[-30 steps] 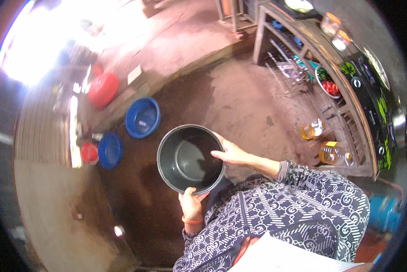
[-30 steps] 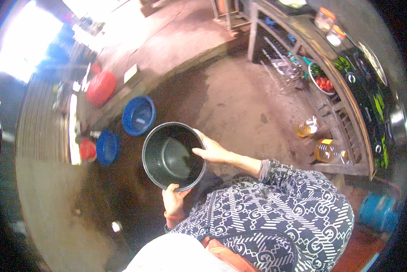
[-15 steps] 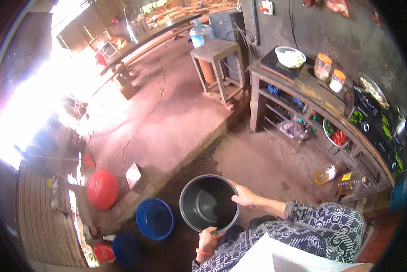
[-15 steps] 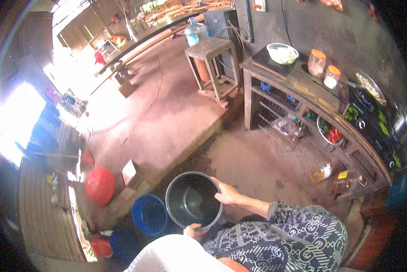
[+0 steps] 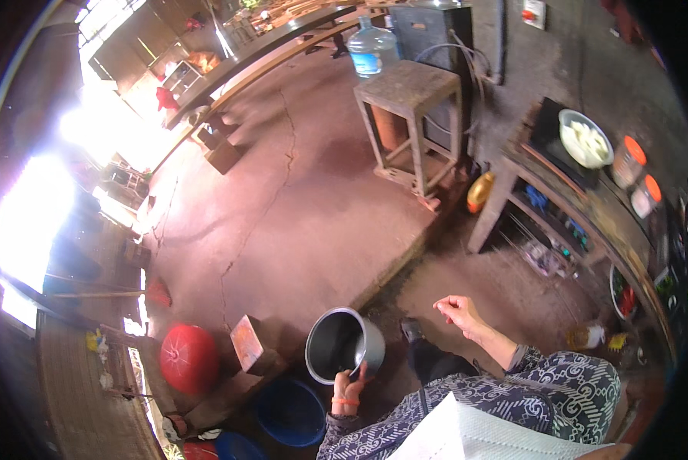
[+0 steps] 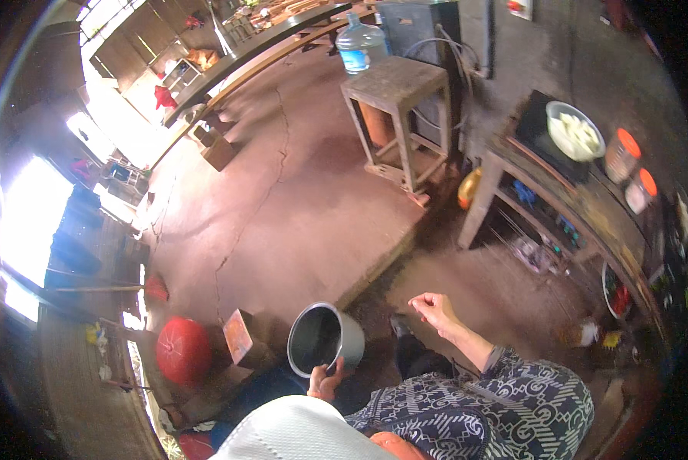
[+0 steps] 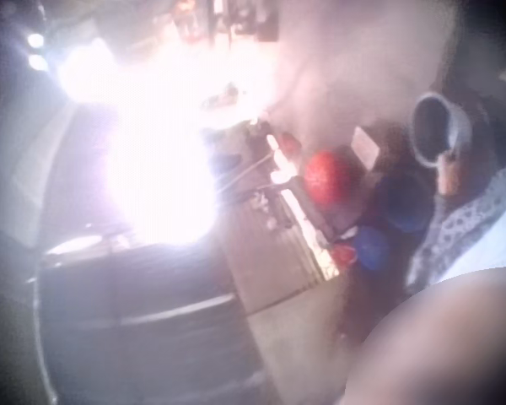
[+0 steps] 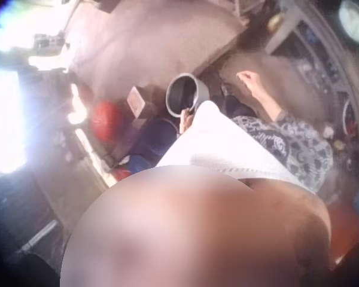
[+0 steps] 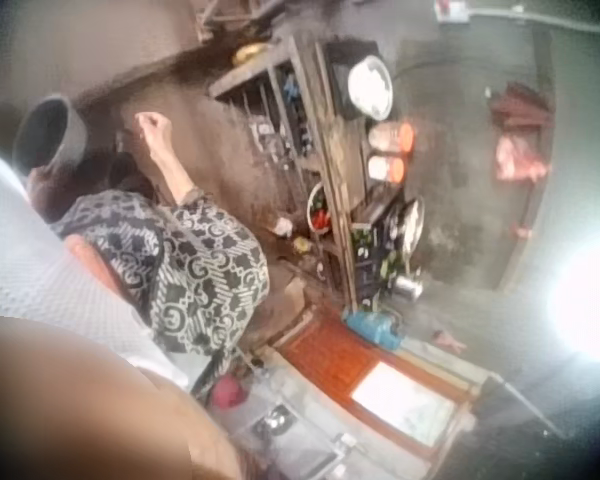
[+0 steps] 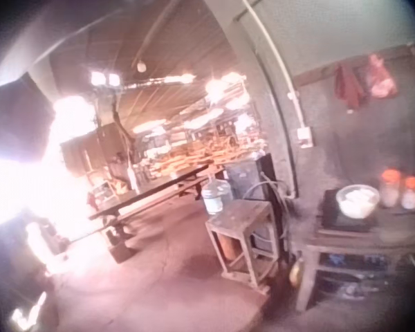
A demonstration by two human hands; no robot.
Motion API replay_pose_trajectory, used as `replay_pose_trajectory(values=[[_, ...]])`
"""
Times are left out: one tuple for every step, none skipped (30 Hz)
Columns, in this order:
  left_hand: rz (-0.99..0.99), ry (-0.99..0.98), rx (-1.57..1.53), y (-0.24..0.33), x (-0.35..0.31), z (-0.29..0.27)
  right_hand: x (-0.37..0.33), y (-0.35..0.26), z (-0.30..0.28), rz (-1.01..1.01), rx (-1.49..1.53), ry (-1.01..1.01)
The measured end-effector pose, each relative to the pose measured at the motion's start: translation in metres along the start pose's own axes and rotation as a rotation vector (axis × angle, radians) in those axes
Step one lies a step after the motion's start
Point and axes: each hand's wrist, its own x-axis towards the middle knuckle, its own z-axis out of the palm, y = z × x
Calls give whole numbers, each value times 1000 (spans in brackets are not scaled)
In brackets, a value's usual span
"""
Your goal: The person stirs chopped green vegetables in a pot on a portable stove, then stirs diced meat in a pan on the same stove. Finally, the person retrieves a pot and fills it with water from a large dispenser.
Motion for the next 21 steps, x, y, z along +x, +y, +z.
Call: replay_pose_trajectory(values=[[222,-110,297,20,13,-13,26,-13,11,3,-4,-19],[234,-20,223,50,22,-21,50,-29,22,6,-9,-34],[263,61,172,87,27,-19,77,-69,48,-10,-4,-51],[53,321,-252,128,32,-9,98,-86,65,-18,-5,-101],[168,251,-256,139,44,-25,122,-103,79,-26,-7,-154],[274,170,-265,150,57,-34,149,-122,92,-42,-16,-195],[308,113,-345,162,61,-37,177,-135,107,-75,-34,-235],[338,41,-437,176,68,-27,205,-150,125,-120,-65,-277],[381,78,-416,191,69,-20,230,-165,144,-143,-114,-276],[417,133,-346,218,70,-1,248,-202,174,-246,-139,-294],[437,187,-272,236,75,13,277,-211,194,-239,-129,-323],[445,221,-217,253,82,26,298,-229,214,-311,-153,-319],[454,241,-163,269,92,41,320,-251,233,-383,-180,-317],[449,250,-117,285,102,57,340,-269,247,-449,-211,-319],[438,247,-67,302,115,74,362,-287,256,-490,-259,-307],[436,248,-19,321,124,90,384,-306,264,-531,-306,-296],[421,257,61,356,124,100,395,-312,292,-555,-332,-280],[429,247,96,377,132,118,416,-327,306,-585,-431,-256],[433,238,133,399,139,136,436,-339,308,-614,-526,-231],[414,214,190,418,151,163,452,-359,296,-639,-652,-182],[390,189,250,437,163,189,474,-355,283,-528,-766,-236]])
